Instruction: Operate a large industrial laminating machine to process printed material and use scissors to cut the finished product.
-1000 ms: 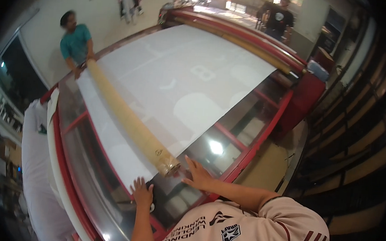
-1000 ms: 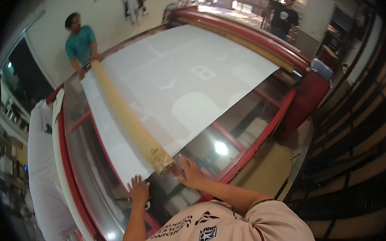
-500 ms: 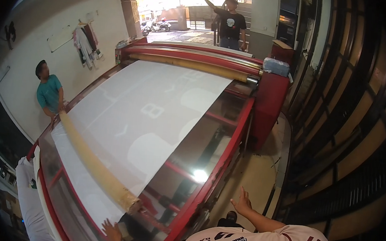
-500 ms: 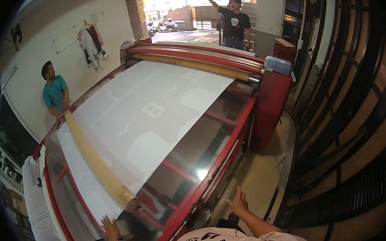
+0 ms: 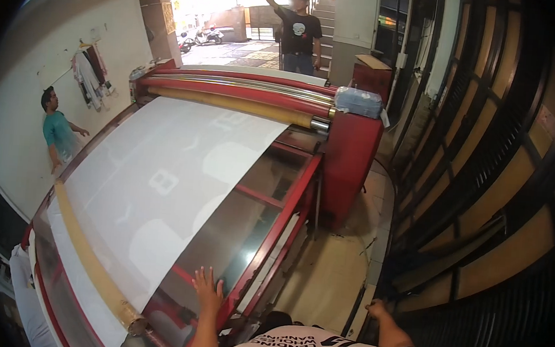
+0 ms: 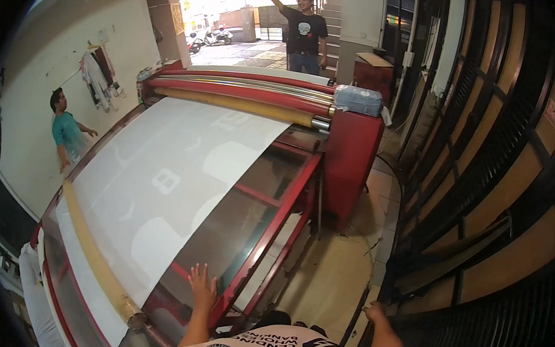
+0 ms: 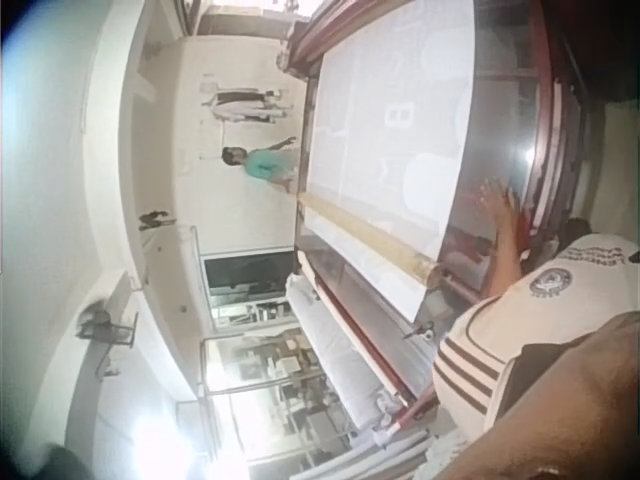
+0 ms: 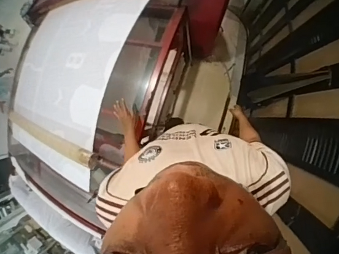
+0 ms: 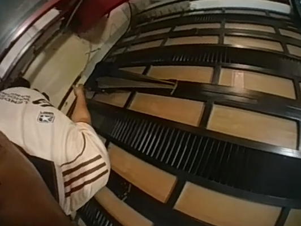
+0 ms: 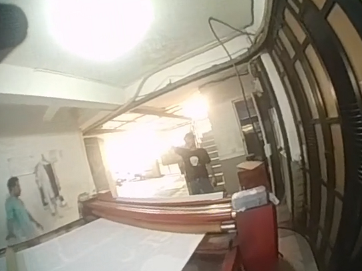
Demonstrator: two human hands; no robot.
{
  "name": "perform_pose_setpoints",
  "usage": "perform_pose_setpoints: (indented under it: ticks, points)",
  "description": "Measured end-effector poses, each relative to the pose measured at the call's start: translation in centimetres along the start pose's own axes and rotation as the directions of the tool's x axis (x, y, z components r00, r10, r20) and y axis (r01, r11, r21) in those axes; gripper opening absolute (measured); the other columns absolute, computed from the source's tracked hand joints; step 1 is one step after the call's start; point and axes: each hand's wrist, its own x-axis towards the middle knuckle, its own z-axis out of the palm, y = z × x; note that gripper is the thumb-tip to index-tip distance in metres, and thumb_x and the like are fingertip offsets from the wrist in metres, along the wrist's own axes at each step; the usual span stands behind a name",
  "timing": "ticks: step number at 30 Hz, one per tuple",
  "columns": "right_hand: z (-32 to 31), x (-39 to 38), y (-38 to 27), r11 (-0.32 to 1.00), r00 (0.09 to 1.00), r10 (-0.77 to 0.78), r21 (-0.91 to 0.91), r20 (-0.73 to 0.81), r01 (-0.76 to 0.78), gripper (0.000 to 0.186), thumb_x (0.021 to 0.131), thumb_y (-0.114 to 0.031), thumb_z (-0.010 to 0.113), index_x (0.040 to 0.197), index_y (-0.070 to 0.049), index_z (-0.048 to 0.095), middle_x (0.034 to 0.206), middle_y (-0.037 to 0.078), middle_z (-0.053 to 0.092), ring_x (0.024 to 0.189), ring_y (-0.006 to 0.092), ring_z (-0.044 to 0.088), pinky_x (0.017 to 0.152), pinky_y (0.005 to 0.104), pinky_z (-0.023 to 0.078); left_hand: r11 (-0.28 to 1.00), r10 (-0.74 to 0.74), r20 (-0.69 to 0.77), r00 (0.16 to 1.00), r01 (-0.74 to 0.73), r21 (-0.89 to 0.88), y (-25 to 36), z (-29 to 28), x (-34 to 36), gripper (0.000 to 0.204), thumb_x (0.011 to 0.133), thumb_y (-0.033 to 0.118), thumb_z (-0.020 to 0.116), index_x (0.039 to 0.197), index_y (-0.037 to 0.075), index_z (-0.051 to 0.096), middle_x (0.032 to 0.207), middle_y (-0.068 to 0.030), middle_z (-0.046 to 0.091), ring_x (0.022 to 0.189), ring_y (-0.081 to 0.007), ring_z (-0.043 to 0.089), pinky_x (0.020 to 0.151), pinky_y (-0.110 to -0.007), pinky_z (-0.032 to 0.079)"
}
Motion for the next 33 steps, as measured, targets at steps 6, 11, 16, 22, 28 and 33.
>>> perform_pose_setpoints:
  ticks: [6, 11, 16, 22, 28, 33]
  points:
    - [2.0, 1.1, 0.8, 0.998, 0.995, -0.01, -0.054, 0.103, 0.016, 0.065, 0.084, -0.035, 0.078, 0.136, -0.003, 0.057, 0.135, 0.021, 0.057, 0.118, 0.0331, 0.058, 0.102, 0.0402, 0.046, 0.999, -0.051, 0.032, 0.998, 0.05, 0.004, 2.0, 5.7, 12.1, 0.063, 0.097, 0.034, 0.059, 0.152, 0.012, 0.037, 0.158, -0.0213, 0.03, 0.147, -0.0442, 0.023, 0.117, -0.062, 0.016]
    - [-5.8, 7.1, -10.0, 0.973, 0.968, -0.229, -0.019, -0.106, 0.228, 0.056, 0.081, -0.02, 0.079, 0.132, -0.008, 0.06, 0.103, 0.009, 0.071, 0.093, 0.0203, 0.065, 0.08, 0.0348, 0.054, 0.984, -0.17, -0.037, 0.985, 0.172, 0.054, 0.9, 10.3, 22.7, 0.064, 0.099, 0.037, 0.054, 0.154, 0.011, 0.034, 0.159, -0.021, 0.029, 0.148, -0.0435, 0.022, 0.118, -0.061, 0.016]
    - [-25.5, 11.0, -36.3, 0.616, 0.517, -0.678, -0.019, -0.522, 0.788, 0.072, 0.079, -0.02, 0.082, 0.142, -0.008, 0.049, 0.122, 0.012, 0.065, 0.111, 0.0252, 0.062, 0.096, 0.0405, 0.049, 0.926, -0.285, -0.148, 0.947, 0.312, 0.214, 0.7, 13.4, 29.9, 0.065, 0.101, 0.041, 0.048, 0.153, 0.005, 0.034, 0.158, -0.0206, 0.031, 0.149, -0.0402, 0.022, 0.12, -0.059, 0.012]
    - [-42.5, 13.8, -67.1, 0.395, 0.085, -0.885, -0.644, -0.458, 0.655, 0.111, 0.059, -0.034, 0.093, 0.15, -0.01, 0.034, 0.142, 0.02, 0.045, 0.134, 0.0404, 0.039, 0.113, 0.0475, 0.034, 0.889, -0.41, -0.026, 0.912, 0.406, 0.213, 2.7, 12.6, 32.2, 0.059, 0.1, 0.038, 0.048, 0.146, 0.002, 0.044, 0.156, -0.0198, 0.036, 0.149, -0.0392, 0.02, 0.122, -0.058, 0.006]
    - [-48.3, 22.7, -76.6, 0.476, 0.48, -0.847, -0.726, -0.227, 0.496, 0.119, 0.044, -0.031, 0.097, 0.145, -0.006, 0.039, 0.142, 0.02, 0.047, 0.134, 0.0387, 0.042, 0.114, 0.0442, 0.034, 0.876, -0.422, 0.005, 0.906, 0.407, 0.259, 2.0, 13.1, 33.0, 0.057, 0.101, 0.036, 0.048, 0.148, 0.005, 0.044, 0.155, -0.0183, 0.037, 0.15, -0.0388, 0.02, 0.121, -0.06, 0.006]
    - [-48.1, 23.0, -76.8, 0.567, 0.639, -0.745, -0.686, -0.192, 0.455, 0.107, 0.043, -0.028, 0.097, 0.135, -0.005, 0.047, 0.137, 0.018, 0.053, 0.132, 0.0365, 0.045, 0.109, 0.0422, 0.041, 0.886, -0.417, 0.01, 0.909, 0.403, 0.228, 1.4, 13.5, 32.8, 0.056, 0.101, 0.035, 0.049, 0.147, 0.004, 0.044, 0.156, -0.0184, 0.037, 0.15, -0.0394, 0.019, 0.121, -0.06, 0.006]
